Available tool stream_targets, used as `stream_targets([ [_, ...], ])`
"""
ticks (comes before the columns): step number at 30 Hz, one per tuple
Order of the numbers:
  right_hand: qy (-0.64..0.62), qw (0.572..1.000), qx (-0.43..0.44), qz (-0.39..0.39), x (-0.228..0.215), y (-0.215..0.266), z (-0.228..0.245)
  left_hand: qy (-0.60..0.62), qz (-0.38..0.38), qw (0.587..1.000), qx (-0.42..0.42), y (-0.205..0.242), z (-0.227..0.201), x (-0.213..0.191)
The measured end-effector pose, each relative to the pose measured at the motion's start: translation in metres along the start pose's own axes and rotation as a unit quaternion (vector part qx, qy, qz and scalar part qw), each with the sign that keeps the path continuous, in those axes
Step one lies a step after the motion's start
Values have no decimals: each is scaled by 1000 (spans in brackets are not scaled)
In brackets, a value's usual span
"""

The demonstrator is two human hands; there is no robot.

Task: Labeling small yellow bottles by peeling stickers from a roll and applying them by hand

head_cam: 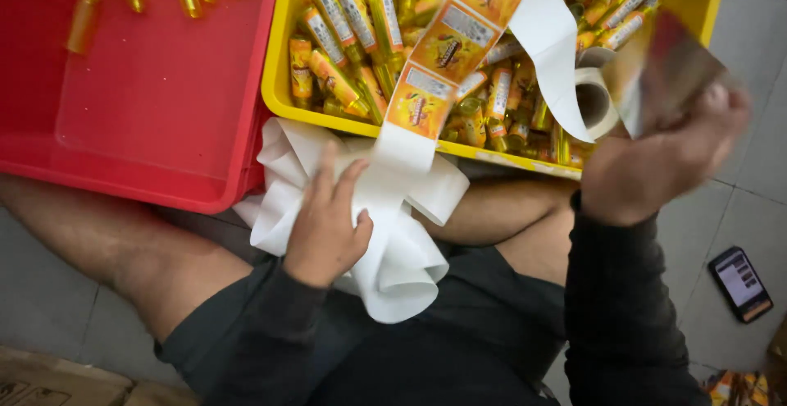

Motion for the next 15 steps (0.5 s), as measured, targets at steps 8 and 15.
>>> stream_targets([
  [8,21,931,-271,245,139,104,97,469,-62,880,41,-5,-48,-46],
  [15,-73,839,-157,516,257,78,73,435,-173,882,53,-37,11,-134],
])
Point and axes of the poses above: each hand's wrist, its own y-axis away from the middle knuckle, its own x-axis out of the palm, z = x × y, the point moved 5 cm from there along -y, towards the middle knuckle, and after that the axes turned 15 degrees about y, right-handed, at the moved point
